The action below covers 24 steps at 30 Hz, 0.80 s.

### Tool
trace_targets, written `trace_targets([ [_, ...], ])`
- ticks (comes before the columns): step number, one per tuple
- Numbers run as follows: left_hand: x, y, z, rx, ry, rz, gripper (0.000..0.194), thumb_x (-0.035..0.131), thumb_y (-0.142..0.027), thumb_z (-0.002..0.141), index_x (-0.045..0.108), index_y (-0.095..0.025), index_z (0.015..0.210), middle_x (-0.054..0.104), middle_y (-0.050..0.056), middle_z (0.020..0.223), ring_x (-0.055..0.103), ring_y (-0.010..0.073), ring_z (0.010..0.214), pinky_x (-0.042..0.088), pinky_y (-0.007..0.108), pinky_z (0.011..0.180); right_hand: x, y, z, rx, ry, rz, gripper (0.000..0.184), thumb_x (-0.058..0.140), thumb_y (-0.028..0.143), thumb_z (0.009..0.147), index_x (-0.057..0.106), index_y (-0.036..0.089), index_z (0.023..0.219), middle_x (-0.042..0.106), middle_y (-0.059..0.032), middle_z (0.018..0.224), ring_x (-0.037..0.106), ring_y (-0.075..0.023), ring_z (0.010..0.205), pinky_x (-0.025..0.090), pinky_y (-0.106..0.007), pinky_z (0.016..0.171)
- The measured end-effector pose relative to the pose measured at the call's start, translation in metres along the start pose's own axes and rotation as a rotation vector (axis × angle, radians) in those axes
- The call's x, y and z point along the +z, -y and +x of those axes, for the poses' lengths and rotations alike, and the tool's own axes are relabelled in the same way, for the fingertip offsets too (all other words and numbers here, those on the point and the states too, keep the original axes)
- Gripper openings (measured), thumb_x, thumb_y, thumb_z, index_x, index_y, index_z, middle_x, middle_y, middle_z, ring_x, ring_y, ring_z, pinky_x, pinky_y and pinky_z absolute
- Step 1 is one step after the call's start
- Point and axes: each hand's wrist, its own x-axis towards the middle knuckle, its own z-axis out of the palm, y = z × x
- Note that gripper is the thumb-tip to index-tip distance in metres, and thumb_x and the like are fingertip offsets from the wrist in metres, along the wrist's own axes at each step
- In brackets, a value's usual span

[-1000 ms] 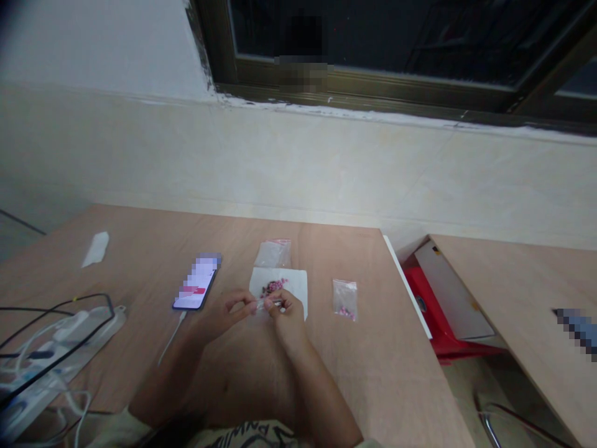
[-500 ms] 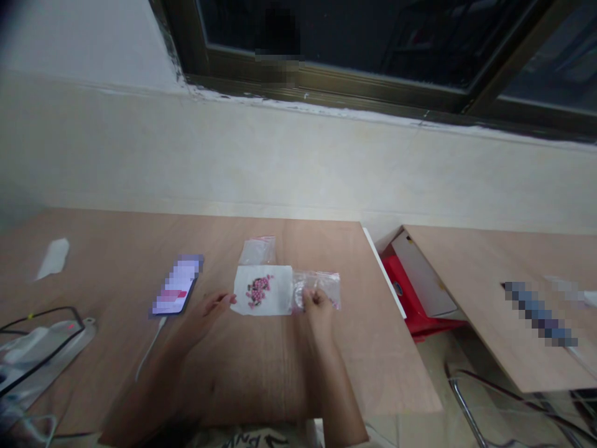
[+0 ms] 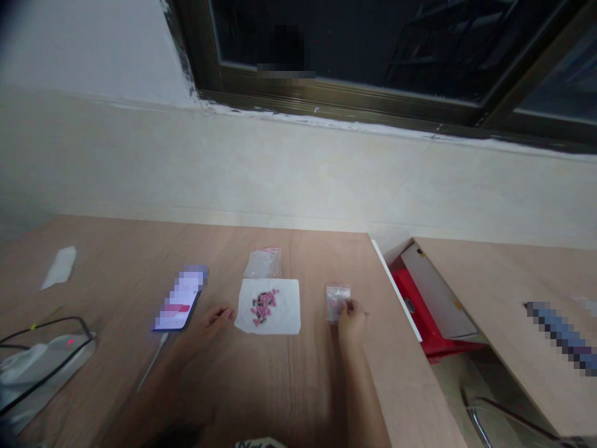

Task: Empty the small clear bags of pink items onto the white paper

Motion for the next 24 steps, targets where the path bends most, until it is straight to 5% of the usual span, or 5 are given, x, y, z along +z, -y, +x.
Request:
trace_targets([
  [4,-0.003,0.000,0.003,0.012,0.008,-0.008,0.030,0.038,-0.040,0.078,0.057,-0.018,0.075,0.061,0.002,0.071,0.056,0.0189,0.070,0.043,0.028,0.061,-0.007,-0.004,0.006,-0.003,0.095,-0.150,0.032,0.040,0.030,0.072,0.062,0.009,0.081,0.065,-0.0158,0.073,0.058,-0.0267,0.067,0.039,-0.037,0.067],
  [9,-0.001,0.003,0.005,0.026,-0.010,-0.002,0.029,0.037,-0.039,0.078,0.056,-0.018,0.070,0.060,0.002,0.068,0.055,0.0187,0.069,0.042,0.029,0.062,-0.009,0.038,-0.007,0.013,-0.181,-0.375,0.043,0.045,0.032,0.074,0.053,0.004,0.105,0.056,-0.0248,0.100,0.049,-0.0351,0.093,0.034,-0.045,0.076],
  [15,0.003,0.014,0.008,0.067,-0.035,0.060,0.026,0.039,-0.036,0.076,0.055,-0.017,0.069,0.059,0.003,0.071,0.054,0.0182,0.071,0.042,0.028,0.066,0.057,0.140,-0.041,-0.561,0.277,-0.103,0.032,0.044,0.018,0.077,0.055,0.015,0.107,0.056,-0.0108,0.110,0.046,-0.0244,0.101,0.033,-0.036,0.085],
  [19,0.006,0.024,0.007,0.072,-0.051,0.047,0.024,0.040,-0.034,0.076,0.057,-0.017,0.074,0.060,0.003,0.076,0.054,0.0178,0.076,0.043,0.027,0.069,0.107,0.180,-0.047,-0.667,0.442,-0.224,0.035,0.050,0.011,0.074,0.056,0.014,0.108,0.055,-0.0108,0.116,0.042,-0.0248,0.109,0.029,-0.036,0.090],
  [24,0.007,0.029,0.005,0.083,-0.074,0.011,0.022,0.043,-0.033,0.076,0.059,-0.017,0.080,0.060,0.004,0.082,0.054,0.0185,0.079,0.043,0.029,0.073,0.119,0.182,-0.035,-0.693,0.534,-0.280,0.022,0.044,0.009,0.078,0.065,0.012,0.081,0.065,-0.0115,0.090,0.054,-0.0204,0.090,0.029,-0.033,0.091],
])
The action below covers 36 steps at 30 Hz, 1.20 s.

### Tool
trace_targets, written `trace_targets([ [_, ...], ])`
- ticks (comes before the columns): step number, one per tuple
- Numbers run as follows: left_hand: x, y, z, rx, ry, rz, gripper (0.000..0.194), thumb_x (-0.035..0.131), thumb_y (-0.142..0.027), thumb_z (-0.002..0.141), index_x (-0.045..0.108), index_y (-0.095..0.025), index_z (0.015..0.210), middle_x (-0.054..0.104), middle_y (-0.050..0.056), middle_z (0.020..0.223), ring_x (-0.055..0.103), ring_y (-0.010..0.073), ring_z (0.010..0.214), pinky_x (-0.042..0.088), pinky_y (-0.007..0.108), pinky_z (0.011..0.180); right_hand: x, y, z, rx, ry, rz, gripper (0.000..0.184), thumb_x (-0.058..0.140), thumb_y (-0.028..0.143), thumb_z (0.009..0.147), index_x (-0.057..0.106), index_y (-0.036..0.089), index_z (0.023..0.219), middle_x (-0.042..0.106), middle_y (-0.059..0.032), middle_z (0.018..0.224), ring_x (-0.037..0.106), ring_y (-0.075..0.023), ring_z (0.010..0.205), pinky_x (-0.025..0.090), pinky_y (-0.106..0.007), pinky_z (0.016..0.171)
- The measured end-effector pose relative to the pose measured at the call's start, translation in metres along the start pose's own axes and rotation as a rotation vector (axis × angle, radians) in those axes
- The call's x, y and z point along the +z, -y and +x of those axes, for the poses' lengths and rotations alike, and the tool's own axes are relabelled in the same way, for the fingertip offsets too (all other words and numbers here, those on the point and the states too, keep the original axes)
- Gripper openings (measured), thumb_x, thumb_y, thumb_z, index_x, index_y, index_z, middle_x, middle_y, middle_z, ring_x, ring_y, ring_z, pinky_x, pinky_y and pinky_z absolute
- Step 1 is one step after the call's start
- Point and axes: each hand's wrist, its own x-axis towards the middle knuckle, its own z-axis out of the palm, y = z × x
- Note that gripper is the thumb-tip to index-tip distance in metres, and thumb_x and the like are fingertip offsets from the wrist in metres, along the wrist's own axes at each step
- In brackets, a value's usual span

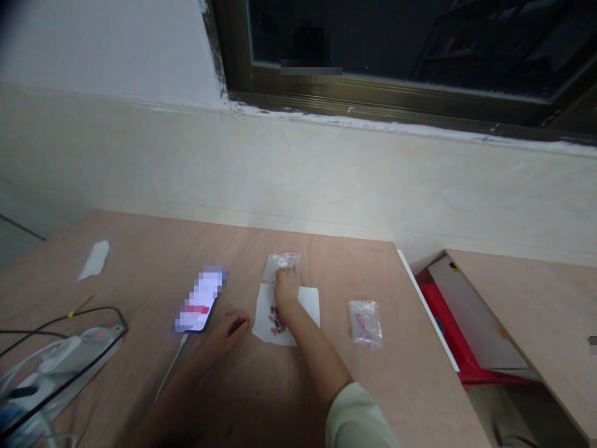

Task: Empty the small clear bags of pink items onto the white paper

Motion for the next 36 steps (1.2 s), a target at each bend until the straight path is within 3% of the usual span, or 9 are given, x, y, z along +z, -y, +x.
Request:
trace_targets([
  [8,-0.001,-0.004,0.001,0.013,0.024,0.004,0.021,0.043,-0.031,0.075,0.059,-0.017,0.076,0.059,0.004,0.076,0.054,0.0189,0.076,0.044,0.031,0.070,-0.002,-0.005,-0.014,-0.056,0.011,0.059,0.027,0.057,0.015,0.072,0.060,0.010,0.099,0.059,-0.0133,0.109,0.049,-0.0212,0.106,0.021,-0.035,0.099],
  [11,-0.001,-0.003,0.001,0.006,0.026,0.005,0.021,0.043,-0.030,0.076,0.059,-0.017,0.077,0.059,0.004,0.078,0.054,0.0187,0.077,0.044,0.030,0.071,0.003,-0.006,-0.014,-0.062,0.032,0.029,0.020,0.047,0.007,0.076,0.063,0.011,0.089,0.063,-0.0118,0.100,0.053,-0.0195,0.099,0.019,-0.035,0.100],
  [17,-0.001,-0.001,0.001,0.006,0.032,-0.014,0.020,0.043,-0.030,0.076,0.059,-0.017,0.079,0.060,0.004,0.079,0.055,0.0183,0.077,0.044,0.029,0.070,0.008,-0.004,-0.016,-0.078,-0.046,0.027,0.030,0.034,-0.001,0.076,0.062,0.012,0.081,0.064,-0.0104,0.089,0.054,-0.0186,0.091,0.017,-0.035,0.101],
  [22,-0.002,-0.003,0.000,-0.026,0.025,-0.020,0.019,0.046,-0.031,0.075,0.059,-0.017,0.076,0.061,0.004,0.078,0.056,0.0188,0.077,0.045,0.030,0.072,-0.016,-0.006,-0.021,0.077,-0.282,0.310,0.024,0.034,0.011,0.080,0.058,0.015,0.080,0.062,-0.0092,0.086,0.053,-0.0193,0.087,0.029,-0.038,0.093],
  [26,-0.007,-0.015,-0.002,-0.108,-0.018,-0.134,0.028,0.044,-0.036,0.077,0.057,-0.016,0.092,0.063,0.006,0.093,0.058,0.0204,0.089,0.046,0.033,0.079,-0.042,-0.010,-0.042,0.225,-0.416,0.772,0.019,0.039,0.030,0.081,0.053,0.016,0.083,0.062,-0.0094,0.086,0.055,-0.0197,0.084,0.040,-0.035,0.079],
  [29,-0.011,-0.030,0.000,-0.037,-0.074,-0.233,0.037,0.043,-0.037,0.079,0.052,-0.017,0.108,0.057,0.007,0.114,0.052,0.0192,0.105,0.040,0.032,0.091,-0.049,-0.010,-0.070,0.206,-0.240,1.211,0.024,0.046,0.041,0.078,0.052,0.018,0.075,0.064,-0.0061,0.077,0.058,-0.0178,0.075,0.044,-0.033,0.073],
  [30,-0.011,-0.034,0.001,0.019,-0.029,-0.264,0.037,0.042,-0.038,0.080,0.052,-0.018,0.109,0.057,0.007,0.113,0.051,0.0188,0.106,0.040,0.032,0.091,-0.048,-0.010,-0.080,0.197,-0.145,1.329,0.026,0.049,0.044,0.076,0.052,0.018,0.073,0.064,-0.0055,0.074,0.059,-0.0174,0.070,0.045,-0.033,0.070],
  [33,-0.008,-0.043,0.000,0.084,0.128,-0.317,0.030,0.044,-0.039,0.080,0.060,-0.016,0.091,0.065,0.006,0.089,0.058,0.0179,0.085,0.045,0.030,0.078,-0.038,-0.010,-0.104,0.244,0.042,1.517,0.035,0.057,0.052,0.068,0.052,0.017,0.068,0.063,-0.0043,0.066,0.057,-0.0166,0.057,0.047,-0.033,0.061],
  [36,-0.004,-0.042,-0.006,0.024,0.175,-0.396,0.024,0.052,-0.038,0.075,0.060,-0.015,0.078,0.064,0.003,0.073,0.058,0.0156,0.071,0.046,0.027,0.069,-0.026,-0.013,-0.116,0.319,0.046,1.534,0.040,0.060,0.056,0.063,0.052,0.017,0.065,0.062,-0.0028,0.061,0.056,-0.0160,0.056,0.046,-0.033,0.061],
])
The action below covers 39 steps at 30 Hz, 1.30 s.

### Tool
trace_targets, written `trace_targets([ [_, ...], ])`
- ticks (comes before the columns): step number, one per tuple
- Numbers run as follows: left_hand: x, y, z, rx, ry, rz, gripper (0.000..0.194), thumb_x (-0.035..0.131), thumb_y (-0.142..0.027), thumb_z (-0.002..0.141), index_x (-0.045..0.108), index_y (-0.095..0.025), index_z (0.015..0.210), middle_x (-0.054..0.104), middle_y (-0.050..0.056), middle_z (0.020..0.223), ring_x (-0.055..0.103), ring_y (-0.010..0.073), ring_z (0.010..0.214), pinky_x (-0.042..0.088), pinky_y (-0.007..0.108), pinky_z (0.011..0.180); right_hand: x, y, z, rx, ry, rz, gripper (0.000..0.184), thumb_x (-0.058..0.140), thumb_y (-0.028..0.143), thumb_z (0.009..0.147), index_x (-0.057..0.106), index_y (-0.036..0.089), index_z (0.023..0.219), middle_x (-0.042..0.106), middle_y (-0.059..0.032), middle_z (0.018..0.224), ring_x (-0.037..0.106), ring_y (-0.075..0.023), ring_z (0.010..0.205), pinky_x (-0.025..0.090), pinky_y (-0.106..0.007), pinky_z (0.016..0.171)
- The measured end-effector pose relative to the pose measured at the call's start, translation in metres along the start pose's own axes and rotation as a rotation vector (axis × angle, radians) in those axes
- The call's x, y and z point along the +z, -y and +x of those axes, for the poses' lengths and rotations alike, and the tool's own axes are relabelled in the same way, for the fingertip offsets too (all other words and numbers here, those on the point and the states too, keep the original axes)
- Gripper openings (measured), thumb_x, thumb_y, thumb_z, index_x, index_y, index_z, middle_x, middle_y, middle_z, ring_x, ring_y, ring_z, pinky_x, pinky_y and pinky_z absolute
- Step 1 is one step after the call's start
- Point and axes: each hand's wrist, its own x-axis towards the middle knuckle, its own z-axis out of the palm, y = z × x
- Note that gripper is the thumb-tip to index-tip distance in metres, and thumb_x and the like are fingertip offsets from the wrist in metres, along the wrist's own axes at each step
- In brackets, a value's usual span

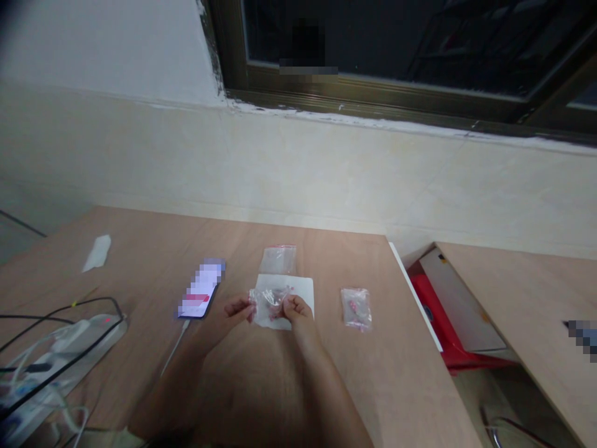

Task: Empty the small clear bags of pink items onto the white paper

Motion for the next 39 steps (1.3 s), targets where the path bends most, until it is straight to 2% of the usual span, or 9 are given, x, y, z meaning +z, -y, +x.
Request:
trace_targets([
  [4,-0.001,-0.001,-0.008,-0.084,0.032,-0.093,0.021,0.059,-0.034,0.070,0.060,-0.015,0.080,0.064,0.003,0.076,0.059,0.0157,0.071,0.046,0.027,0.068,-0.005,-0.004,-0.001,-0.037,-0.077,-0.100,0.036,0.059,0.053,0.065,0.051,0.017,0.066,0.058,-0.0015,0.061,0.055,-0.0151,0.059,0.045,-0.030,0.062],
  [9,-0.004,-0.016,-0.007,-0.034,0.014,0.024,0.021,0.060,-0.035,0.068,0.059,-0.014,0.069,0.062,0.002,0.068,0.057,0.0151,0.067,0.045,0.027,0.065,0.008,0.014,-0.011,-0.261,-0.464,-0.443,0.026,0.054,0.044,0.069,0.046,0.020,0.076,0.053,-0.0013,0.072,0.050,-0.0144,0.063,0.041,-0.027,0.058],
  [14,-0.003,-0.023,-0.005,0.032,0.060,0.091,0.016,0.059,-0.030,0.070,0.057,-0.014,0.066,0.057,-0.001,0.062,0.053,0.0124,0.061,0.041,0.024,0.059,0.039,0.033,-0.023,-0.291,0.012,-0.631,0.017,0.049,0.034,0.076,0.048,0.019,0.067,0.051,0.0006,0.065,0.046,-0.0128,0.061,0.035,-0.024,0.058],
  [17,-0.002,-0.024,-0.009,0.040,0.078,0.087,0.013,0.056,-0.027,0.071,0.058,-0.014,0.068,0.056,-0.002,0.062,0.051,0.0118,0.061,0.040,0.023,0.058,0.048,0.034,-0.022,-0.246,0.135,-0.682,0.021,0.046,0.031,0.077,0.047,0.018,0.061,0.047,0.0017,0.058,0.043,-0.0122,0.058,0.031,-0.024,0.055],
  [22,-0.006,-0.024,-0.019,0.002,0.134,0.128,0.014,0.053,-0.027,0.072,0.058,-0.015,0.067,0.053,-0.003,0.059,0.049,0.0109,0.058,0.038,0.022,0.055,0.042,0.026,-0.020,-0.204,0.201,-0.623,0.022,0.046,0.029,0.073,0.045,0.018,0.054,0.043,0.0029,0.053,0.041,-0.0109,0.053,0.030,-0.023,0.052],
  [29,-0.011,-0.022,-0.031,0.030,-0.201,0.508,0.006,0.049,-0.022,0.068,0.051,-0.018,0.064,0.050,-0.004,0.058,0.049,0.0120,0.055,0.040,0.023,0.053,0.044,0.017,-0.034,-0.099,0.089,-0.598,0.014,0.045,0.023,0.067,0.043,0.019,0.054,0.042,0.0033,0.052,0.039,-0.0105,0.051,0.029,-0.022,0.050],
  [32,-0.004,-0.028,-0.037,0.174,-0.095,0.614,0.025,0.052,-0.018,0.065,0.056,-0.017,0.089,0.060,0.004,0.087,0.056,0.0177,0.082,0.046,0.030,0.075,0.052,0.019,-0.041,-0.112,0.174,-0.572,0.012,0.044,0.020,0.066,0.042,0.019,0.055,0.042,0.0038,0.053,0.039,-0.0098,0.052,0.029,-0.022,0.050],
  [35,-0.001,-0.033,-0.037,0.267,0.026,0.618,0.046,0.045,-0.009,0.066,0.051,-0.019,0.110,0.052,0.007,0.119,0.046,0.0193,0.111,0.037,0.036,0.096,0.052,0.021,-0.042,-0.096,0.198,-0.543,0.011,0.045,0.017,0.064,0.042,0.019,0.054,0.042,0.0045,0.053,0.039,-0.0092,0.051,0.029,-0.021,0.050],
  [39,-0.005,-0.034,-0.035,0.209,0.096,0.616,0.041,0.037,-0.004,0.070,0.056,-0.020,0.103,0.055,0.003,0.119,0.042,0.0172,0.118,0.031,0.036,0.103,0.039,0.018,-0.035,-0.036,0.119,-0.526,0.012,0.047,0.016,0.062,0.043,0.018,0.051,0.042,0.0046,0.051,0.039,-0.0092,0.051,0.029,-0.022,0.050],
])
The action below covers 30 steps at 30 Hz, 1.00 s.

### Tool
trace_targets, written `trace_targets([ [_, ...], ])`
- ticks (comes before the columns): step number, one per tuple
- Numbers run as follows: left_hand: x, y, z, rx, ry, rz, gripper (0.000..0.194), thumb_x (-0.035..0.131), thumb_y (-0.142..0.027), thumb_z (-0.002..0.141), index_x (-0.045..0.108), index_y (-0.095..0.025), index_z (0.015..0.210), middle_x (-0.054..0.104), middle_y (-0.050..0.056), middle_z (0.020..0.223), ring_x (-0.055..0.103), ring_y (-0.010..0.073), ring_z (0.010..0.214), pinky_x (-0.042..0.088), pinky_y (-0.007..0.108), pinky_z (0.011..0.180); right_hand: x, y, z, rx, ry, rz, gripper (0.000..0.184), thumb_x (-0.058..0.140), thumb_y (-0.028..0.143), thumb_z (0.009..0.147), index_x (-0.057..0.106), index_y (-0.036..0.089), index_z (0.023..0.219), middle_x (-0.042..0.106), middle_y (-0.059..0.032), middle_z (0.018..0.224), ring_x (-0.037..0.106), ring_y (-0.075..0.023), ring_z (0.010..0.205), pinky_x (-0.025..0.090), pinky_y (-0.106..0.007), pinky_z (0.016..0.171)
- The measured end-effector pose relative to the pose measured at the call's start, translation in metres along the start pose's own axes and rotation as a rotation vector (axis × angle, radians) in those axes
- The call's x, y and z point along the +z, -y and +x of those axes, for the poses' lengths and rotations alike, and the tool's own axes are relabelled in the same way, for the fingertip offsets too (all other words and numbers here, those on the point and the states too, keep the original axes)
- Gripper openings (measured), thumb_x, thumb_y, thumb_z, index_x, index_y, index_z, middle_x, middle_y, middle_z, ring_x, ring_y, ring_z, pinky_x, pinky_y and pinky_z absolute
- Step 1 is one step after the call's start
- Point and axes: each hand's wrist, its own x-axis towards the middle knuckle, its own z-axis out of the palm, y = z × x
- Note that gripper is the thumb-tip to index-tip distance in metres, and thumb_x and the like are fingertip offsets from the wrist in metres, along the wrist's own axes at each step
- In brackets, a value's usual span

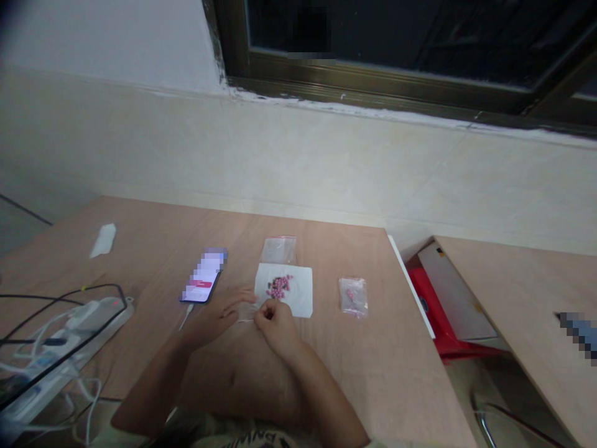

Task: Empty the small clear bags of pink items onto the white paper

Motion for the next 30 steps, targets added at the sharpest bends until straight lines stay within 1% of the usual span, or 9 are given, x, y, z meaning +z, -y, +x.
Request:
trace_targets([
  [4,-0.001,0.001,0.001,0.032,0.125,-0.061,0.045,0.052,-0.025,0.075,0.044,-0.020,0.120,0.050,0.005,0.126,0.046,0.0195,0.115,0.037,0.034,0.099,-0.009,-0.007,0.009,0.049,0.008,0.096,0.019,0.048,0.027,0.069,0.044,0.018,0.052,0.045,0.0036,0.049,0.040,-0.0095,0.048,0.030,-0.022,0.048],
  [7,0.001,0.005,0.008,-0.016,0.076,-0.035,0.055,0.059,-0.036,0.071,0.042,-0.019,0.121,0.053,0.007,0.123,0.049,0.0215,0.112,0.040,0.035,0.096,-0.015,-0.015,0.021,0.074,0.118,0.220,0.025,0.045,0.039,0.073,0.047,0.019,0.058,0.049,0.0027,0.050,0.041,-0.0096,0.044,0.032,-0.023,0.046],
  [9,0.002,0.010,0.016,-0.059,0.010,0.017,0.052,0.060,-0.037,0.070,0.047,-0.018,0.116,0.054,0.008,0.121,0.049,0.0230,0.112,0.039,0.037,0.096,-0.022,-0.026,0.034,0.049,0.036,0.201,0.026,0.045,0.042,0.074,0.049,0.018,0.064,0.051,0.0016,0.055,0.042,-0.0100,0.044,0.034,-0.024,0.047],
  [13,0.004,0.024,0.032,-0.078,-0.046,0.112,0.051,0.065,-0.033,0.066,0.049,-0.017,0.113,0.056,0.010,0.118,0.049,0.0250,0.111,0.038,0.042,0.096,-0.043,-0.055,0.064,-0.067,-0.369,-0.198,0.009,0.052,0.022,0.070,0.055,0.016,0.076,0.057,-0.0038,0.075,0.052,-0.0143,0.065,0.041,-0.027,0.062],
  [16,0.006,0.032,0.039,-0.061,-0.065,0.159,0.051,0.066,-0.032,0.065,0.050,-0.018,0.112,0.057,0.009,0.116,0.050,0.0252,0.109,0.039,0.043,0.095,-0.054,-0.068,0.081,-0.103,-0.379,-0.458,0.015,0.050,0.010,0.069,0.059,0.016,0.078,0.057,-0.0070,0.083,0.054,-0.0171,0.078,0.041,-0.029,0.072],
  [19,0.010,0.038,0.043,-0.066,-0.084,0.195,0.052,0.067,-0.032,0.064,0.050,-0.018,0.111,0.057,0.009,0.115,0.050,0.0259,0.109,0.038,0.043,0.095,-0.060,-0.069,0.087,-0.086,-0.312,-0.588,0.014,0.048,0.008,0.072,0.060,0.016,0.072,0.058,-0.0084,0.082,0.054,-0.0175,0.076,0.041,-0.029,0.071],
  [23,0.017,0.042,0.047,-0.046,-0.107,0.228,0.050,0.066,-0.032,0.065,0.051,-0.017,0.110,0.058,0.009,0.113,0.051,0.0262,0.107,0.038,0.043,0.093,-0.054,-0.057,0.079,-0.091,-0.333,-0.535,0.009,0.051,0.012,0.073,0.058,0.016,0.069,0.058,-0.0068,0.076,0.053,-0.0175,0.074,0.041,-0.029,0.069],
  [28,0.023,0.038,0.051,-0.042,-0.135,0.254,0.051,0.067,-0.034,0.064,0.052,-0.016,0.108,0.059,0.010,0.110,0.052,0.0281,0.104,0.040,0.044,0.091,-0.027,-0.036,0.063,-0.264,-0.226,-0.325,0.008,0.053,0.022,0.075,0.059,0.018,0.080,0.057,-0.0024,0.075,0.053,-0.0153,0.074,0.042,-0.026,0.067],
  [30,0.023,0.035,0.051,-0.048,-0.145,0.267,0.051,0.067,-0.034,0.064,0.051,-0.016,0.109,0.060,0.011,0.109,0.053,0.0281,0.103,0.040,0.044,0.090,-0.022,-0.035,0.065,-0.237,-0.291,-0.355,0.014,0.053,0.022,0.075,0.058,0.017,0.087,0.058,-0.0042,0.080,0.053,-0.0165,0.078,0.042,-0.028,0.071],
])
